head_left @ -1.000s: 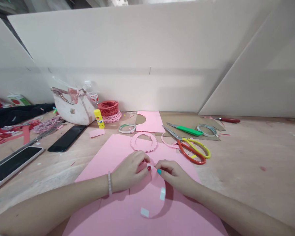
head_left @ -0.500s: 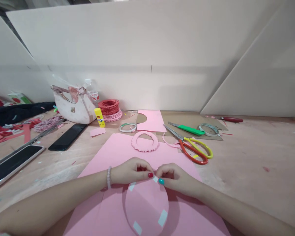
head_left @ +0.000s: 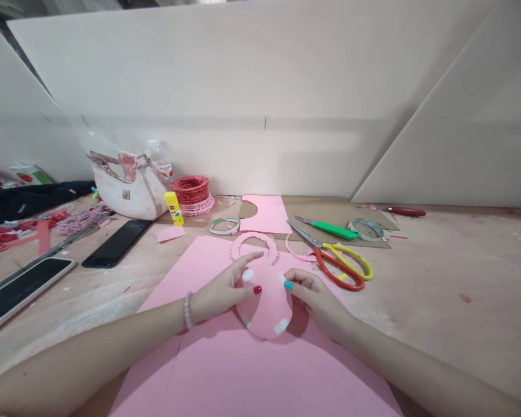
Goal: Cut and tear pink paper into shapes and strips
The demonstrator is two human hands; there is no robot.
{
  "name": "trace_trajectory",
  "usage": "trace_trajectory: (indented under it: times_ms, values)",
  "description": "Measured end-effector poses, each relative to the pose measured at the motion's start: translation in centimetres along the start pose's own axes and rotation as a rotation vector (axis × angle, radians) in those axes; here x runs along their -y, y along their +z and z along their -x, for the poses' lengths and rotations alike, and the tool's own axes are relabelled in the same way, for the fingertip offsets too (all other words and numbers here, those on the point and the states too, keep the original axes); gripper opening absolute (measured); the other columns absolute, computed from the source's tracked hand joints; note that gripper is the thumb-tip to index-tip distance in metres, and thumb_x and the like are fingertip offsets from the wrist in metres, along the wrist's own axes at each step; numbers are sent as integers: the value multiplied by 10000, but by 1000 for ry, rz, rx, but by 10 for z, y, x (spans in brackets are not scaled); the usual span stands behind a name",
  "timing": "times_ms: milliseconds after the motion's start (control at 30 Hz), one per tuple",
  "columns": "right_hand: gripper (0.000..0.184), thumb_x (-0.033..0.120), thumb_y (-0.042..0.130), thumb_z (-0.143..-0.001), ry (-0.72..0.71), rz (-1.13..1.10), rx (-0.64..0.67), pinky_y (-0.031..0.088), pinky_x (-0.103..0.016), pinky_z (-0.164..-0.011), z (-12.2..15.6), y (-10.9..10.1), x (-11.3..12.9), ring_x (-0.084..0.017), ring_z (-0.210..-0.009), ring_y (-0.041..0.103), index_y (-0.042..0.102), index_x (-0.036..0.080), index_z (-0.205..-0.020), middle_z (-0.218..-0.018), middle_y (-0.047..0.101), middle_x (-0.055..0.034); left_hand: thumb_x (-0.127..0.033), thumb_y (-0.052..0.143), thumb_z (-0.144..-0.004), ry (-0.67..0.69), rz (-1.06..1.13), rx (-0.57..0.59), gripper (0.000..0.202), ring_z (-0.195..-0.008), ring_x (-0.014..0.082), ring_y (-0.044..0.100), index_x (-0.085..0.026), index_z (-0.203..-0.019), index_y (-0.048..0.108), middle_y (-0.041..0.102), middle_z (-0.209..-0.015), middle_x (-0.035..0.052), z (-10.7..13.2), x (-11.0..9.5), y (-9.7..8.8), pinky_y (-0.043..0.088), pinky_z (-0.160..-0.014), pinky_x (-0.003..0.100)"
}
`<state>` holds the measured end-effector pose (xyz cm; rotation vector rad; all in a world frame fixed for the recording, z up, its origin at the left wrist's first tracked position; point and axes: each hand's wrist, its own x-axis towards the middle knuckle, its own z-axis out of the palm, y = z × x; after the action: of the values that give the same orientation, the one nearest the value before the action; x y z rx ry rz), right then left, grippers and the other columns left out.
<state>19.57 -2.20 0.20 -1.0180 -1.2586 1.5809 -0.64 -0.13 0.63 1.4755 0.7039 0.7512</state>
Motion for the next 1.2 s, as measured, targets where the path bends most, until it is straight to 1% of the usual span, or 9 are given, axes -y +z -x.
trace_trajectory:
  times_ms: [67,167,300,433,600,700,800,933,1200]
  values:
    - [247,397,677,-690,-28,39,51,356,-231,-543,1,1,1,-98,-538,480,566,176,-677,-571,549,25,-290,619,-790,144,-189,-192,633,-1064,210,517,-227,-1332,299,489,-1214,110,-1,5,0,435,-873,343]
    - [239,382,664,-695,-60,89,-6,343,-219,-503,2,4,3,-87,-506,462,542,181,-648,-541,525,36,-223,593,-795,398,-593,-445,370,-1080,197,469,-204,-1136,451,497,-1151,89,2,4,2,391,-896,340]
    - [228,399,609,-721,-33,208,-86,264,-204,-378,6,8,4,-68,-393,361,517,195,-680,-496,492,55,-162,521,-843,623,-941,-214,35,-848,143,517,-189,-851,541,597,-864,16,11,-5,9,356,-778,288]
    - [202,385,560,-765,-95,341,2,297,-203,-374,13,12,-1,-68,-404,380,537,187,-734,-550,509,41,-169,485,-881,643,-1151,-174,111,-806,120,545,-190,-830,581,647,-835,-8,15,-10,15,297,-731,294]
    - [84,231,531,-771,-243,527,87,393,-212,-502,18,13,-9,-91,-539,477,567,174,-721,-639,561,8,-162,416,-914,679,-1108,-138,165,-756,93,592,-164,-913,581,688,-884,5,16,-6,15,297,-704,289]
    - [86,194,519,-768,-261,620,91,412,-223,-547,17,14,-9,-109,-587,509,595,171,-734,-654,593,-6,-168,412,-914,617,-1069,-115,195,-723,97,600,-167,-882,604,697,-837,6,16,-4,16,302,-692,282]
    - [100,168,514,-757,-274,688,93,412,-225,-555,17,15,-7,-114,-596,522,612,170,-737,-670,615,-13,-168,433,-900,446,-1005,-81,238,-649,93,580,-169,-756,623,671,-702,-16,16,-6,20,317,-668,260]
    - [118,179,497,-781,-310,732,93,409,-221,-549,17,16,-6,-112,-587,523,608,175,-743,-671,620,-12,-157,476,-873,218,-710,-92,249,-625,84,571,-161,-689,644,641,-643,-30,19,-11,27,391,-670,196]
    - [117,139,480,-763,-351,758,97,388,-205,-526,19,16,-5,-99,-564,501,588,169,-729,-645,600,0,-138,473,-845,99,-414,-82,253,-540,84,564,-127,-685,668,596,-581,-21,20,-13,31,451,-594,164]
